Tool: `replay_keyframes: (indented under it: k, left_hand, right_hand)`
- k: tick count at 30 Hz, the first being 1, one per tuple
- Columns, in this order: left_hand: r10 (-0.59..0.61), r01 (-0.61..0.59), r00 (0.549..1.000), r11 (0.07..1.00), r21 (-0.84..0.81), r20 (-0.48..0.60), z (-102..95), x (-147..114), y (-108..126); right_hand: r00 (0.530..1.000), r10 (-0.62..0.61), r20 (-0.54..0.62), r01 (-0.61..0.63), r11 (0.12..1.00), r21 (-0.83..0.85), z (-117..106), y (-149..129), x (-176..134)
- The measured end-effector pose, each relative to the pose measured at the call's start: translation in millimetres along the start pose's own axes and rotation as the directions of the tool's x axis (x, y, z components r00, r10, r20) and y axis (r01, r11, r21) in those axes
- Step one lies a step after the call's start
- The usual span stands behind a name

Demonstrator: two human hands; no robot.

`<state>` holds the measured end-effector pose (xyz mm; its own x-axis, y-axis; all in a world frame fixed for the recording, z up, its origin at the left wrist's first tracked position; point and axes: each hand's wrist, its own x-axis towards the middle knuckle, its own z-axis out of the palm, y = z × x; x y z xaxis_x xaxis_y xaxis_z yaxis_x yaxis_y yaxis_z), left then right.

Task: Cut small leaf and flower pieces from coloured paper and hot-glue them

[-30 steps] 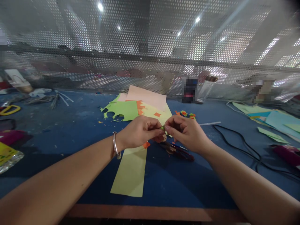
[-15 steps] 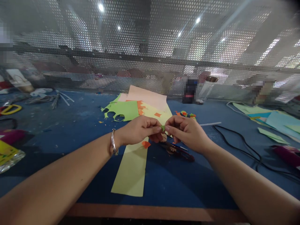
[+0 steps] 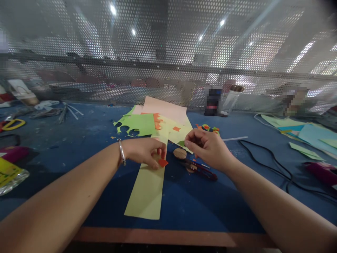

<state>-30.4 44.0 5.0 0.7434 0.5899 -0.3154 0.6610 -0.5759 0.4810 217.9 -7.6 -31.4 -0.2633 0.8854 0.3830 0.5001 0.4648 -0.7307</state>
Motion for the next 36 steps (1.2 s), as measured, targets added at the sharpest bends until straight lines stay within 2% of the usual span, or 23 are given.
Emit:
replay_keyframes:
  k: [6, 15, 18, 20, 24, 28, 32, 36]
  left_hand:
    - [0.04, -0.041, 0.999, 0.996, -0.078, -0.008, 4.8, 5, 0]
    - [0.041, -0.031, 0.998, 0.983, -0.179, 0.048, 3.9, 2, -1]
    - [0.051, -0.044, 0.998, 0.977, -0.208, 0.031, 3.7, 2, -1]
    - [0.062, -0.06, 0.998, 0.956, -0.288, -0.003, 4.8, 3, 0]
    - [0.05, -0.144, 0.983, 0.804, -0.576, -0.176, 10.2, 10, 2]
    - [-0.027, -0.24, 0.945, 0.62, -0.747, -0.326, 14.8, 16, 3]
    - [-0.089, -0.223, 0.951, 0.468, -0.855, -0.297, 14.5, 17, 4]
    - [-0.08, -0.187, 0.97, 0.373, -0.909, -0.232, 13.6, 16, 5]
  right_hand:
    - [1.0, -0.015, -0.002, 0.015, 1.0, -0.013, 2, 0, -1]
    - [1.0, -0.02, 0.009, 0.021, 0.998, -0.053, 3, -1, 0]
    - [0.999, -0.026, 0.023, 0.027, 0.998, -0.054, 4, -1, 0]
    - [0.999, -0.022, 0.029, 0.024, 0.998, -0.057, 5, -1, 0]
    - [0.999, -0.027, 0.026, 0.029, 0.997, -0.072, 8, -4, 0]
    - [0.999, -0.04, 0.007, 0.041, 0.996, -0.083, 9, -7, -1]
    - [0.998, -0.058, -0.006, 0.058, 0.994, -0.092, 9, -6, -3]
    - [0.997, -0.07, -0.01, 0.069, 0.992, -0.103, 8, -7, -5]
